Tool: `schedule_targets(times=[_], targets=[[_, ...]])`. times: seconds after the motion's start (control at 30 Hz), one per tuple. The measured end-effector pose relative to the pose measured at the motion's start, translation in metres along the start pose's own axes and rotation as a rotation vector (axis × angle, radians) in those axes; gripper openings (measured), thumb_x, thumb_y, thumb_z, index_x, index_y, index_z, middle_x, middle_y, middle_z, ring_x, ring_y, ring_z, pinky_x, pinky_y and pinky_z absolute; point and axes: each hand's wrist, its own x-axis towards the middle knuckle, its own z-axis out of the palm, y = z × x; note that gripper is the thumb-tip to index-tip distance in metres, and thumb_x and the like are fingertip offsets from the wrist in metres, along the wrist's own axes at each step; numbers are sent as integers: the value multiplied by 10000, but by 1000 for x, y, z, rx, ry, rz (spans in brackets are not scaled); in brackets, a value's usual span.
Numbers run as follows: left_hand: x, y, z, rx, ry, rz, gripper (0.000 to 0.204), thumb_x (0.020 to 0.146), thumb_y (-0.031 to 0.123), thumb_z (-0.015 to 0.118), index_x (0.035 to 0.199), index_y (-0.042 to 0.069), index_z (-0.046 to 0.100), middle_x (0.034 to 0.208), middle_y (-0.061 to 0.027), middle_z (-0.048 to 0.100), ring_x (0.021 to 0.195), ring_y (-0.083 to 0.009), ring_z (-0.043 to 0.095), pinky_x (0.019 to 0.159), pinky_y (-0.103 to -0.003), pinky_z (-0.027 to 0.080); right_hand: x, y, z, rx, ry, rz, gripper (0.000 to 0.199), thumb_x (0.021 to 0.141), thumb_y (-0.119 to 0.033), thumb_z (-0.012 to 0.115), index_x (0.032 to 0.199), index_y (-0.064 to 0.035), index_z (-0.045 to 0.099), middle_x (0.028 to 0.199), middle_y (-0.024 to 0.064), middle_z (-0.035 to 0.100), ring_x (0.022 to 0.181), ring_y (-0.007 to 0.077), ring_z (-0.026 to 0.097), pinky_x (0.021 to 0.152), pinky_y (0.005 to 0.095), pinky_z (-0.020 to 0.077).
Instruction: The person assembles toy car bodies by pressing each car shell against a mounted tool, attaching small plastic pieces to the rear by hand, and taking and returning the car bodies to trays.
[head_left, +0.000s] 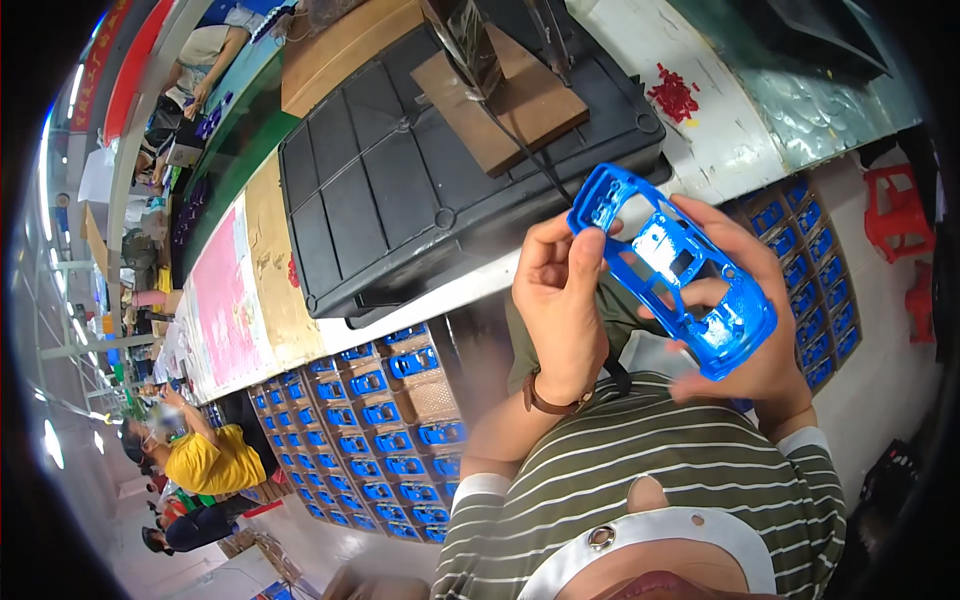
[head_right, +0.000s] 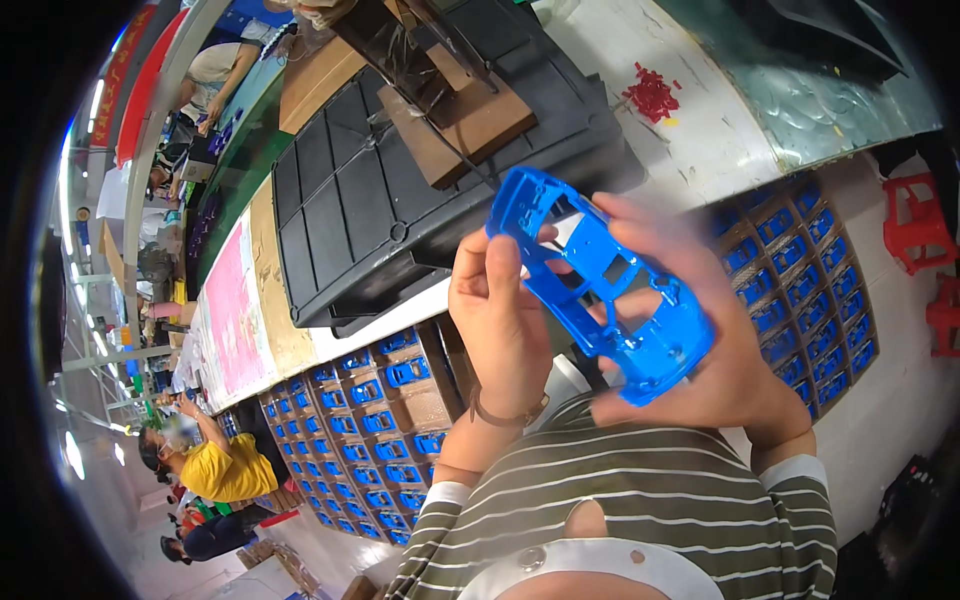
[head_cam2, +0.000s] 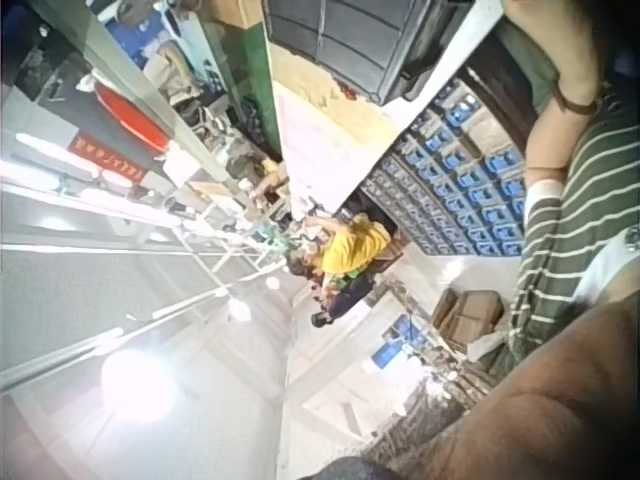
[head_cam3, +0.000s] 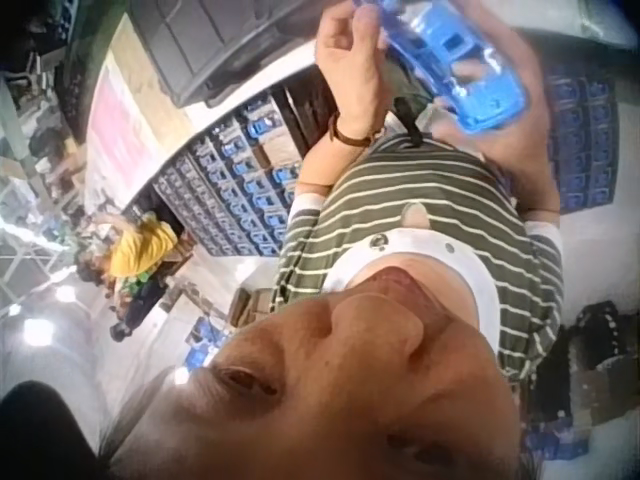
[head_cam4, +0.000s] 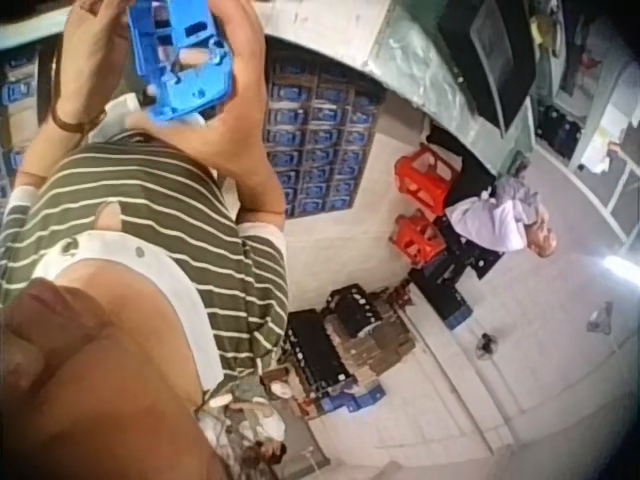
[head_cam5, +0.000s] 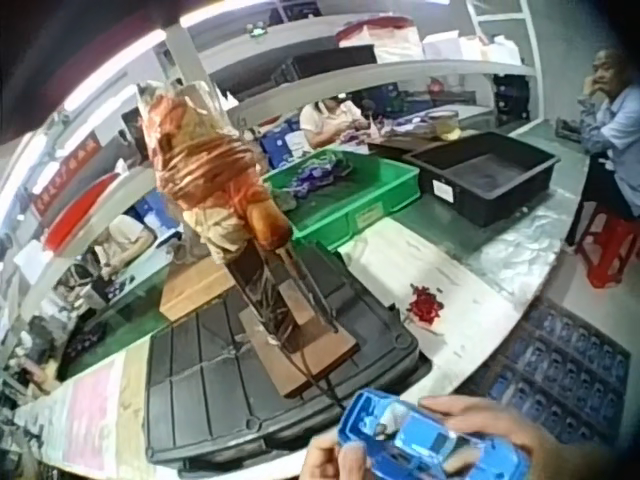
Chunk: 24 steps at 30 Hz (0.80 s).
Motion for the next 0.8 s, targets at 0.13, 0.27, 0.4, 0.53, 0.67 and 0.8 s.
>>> schedule_targets(times=[0.13,0.27,0.4,0.53,0.67,0.8], targets=[[31,1,12,-22,-49,-58,202,883,193,590,998,30,561,926,-83,640,809,-92,603,671,-224,497,27,0,-6,-433,148,-164,763,594,-160,824,1225,8,430,1254,206,472,1086,287,547,867,313,471],[46,11,29,-138,-6,-301,276,927,302,503,1021,49,559,919,-57,630,788,-94,602,652,-242,515,57,-9,-9,-585,236,-243,695,594,-122,808,1189,9,474,1162,188,548,1000,291,595,825,317,488],[57,22,32,-100,-20,-404,319,955,317,432,1071,46,551,738,-15,581,660,-105,590,555,-234,498,79,-14,-14,-647,204,-241,693,574,-136,815,1169,0,487,1117,166,563,954,299,602,785,318,498],[68,28,35,-61,-18,-404,308,958,288,433,1070,24,545,468,28,351,399,-86,454,423,-208,411,96,-17,-17,-667,158,-233,697,569,-160,817,1163,-2,488,1095,156,570,934,308,601,762,321,500],[70,29,33,-159,-29,-403,316,965,277,417,1067,6,544,450,44,336,374,-70,399,390,-191,364,105,-19,-16,-776,122,-332,719,558,-178,816,1166,9,483,1091,166,571,933,316,601,760,331,504],[73,29,34,-154,-7,-390,322,964,281,419,1081,8,543,452,47,340,371,-60,394,392,-183,360,110,-21,-19,-800,92,-362,710,573,-191,805,1164,27,478,1100,187,566,936,332,601,756,337,510]])
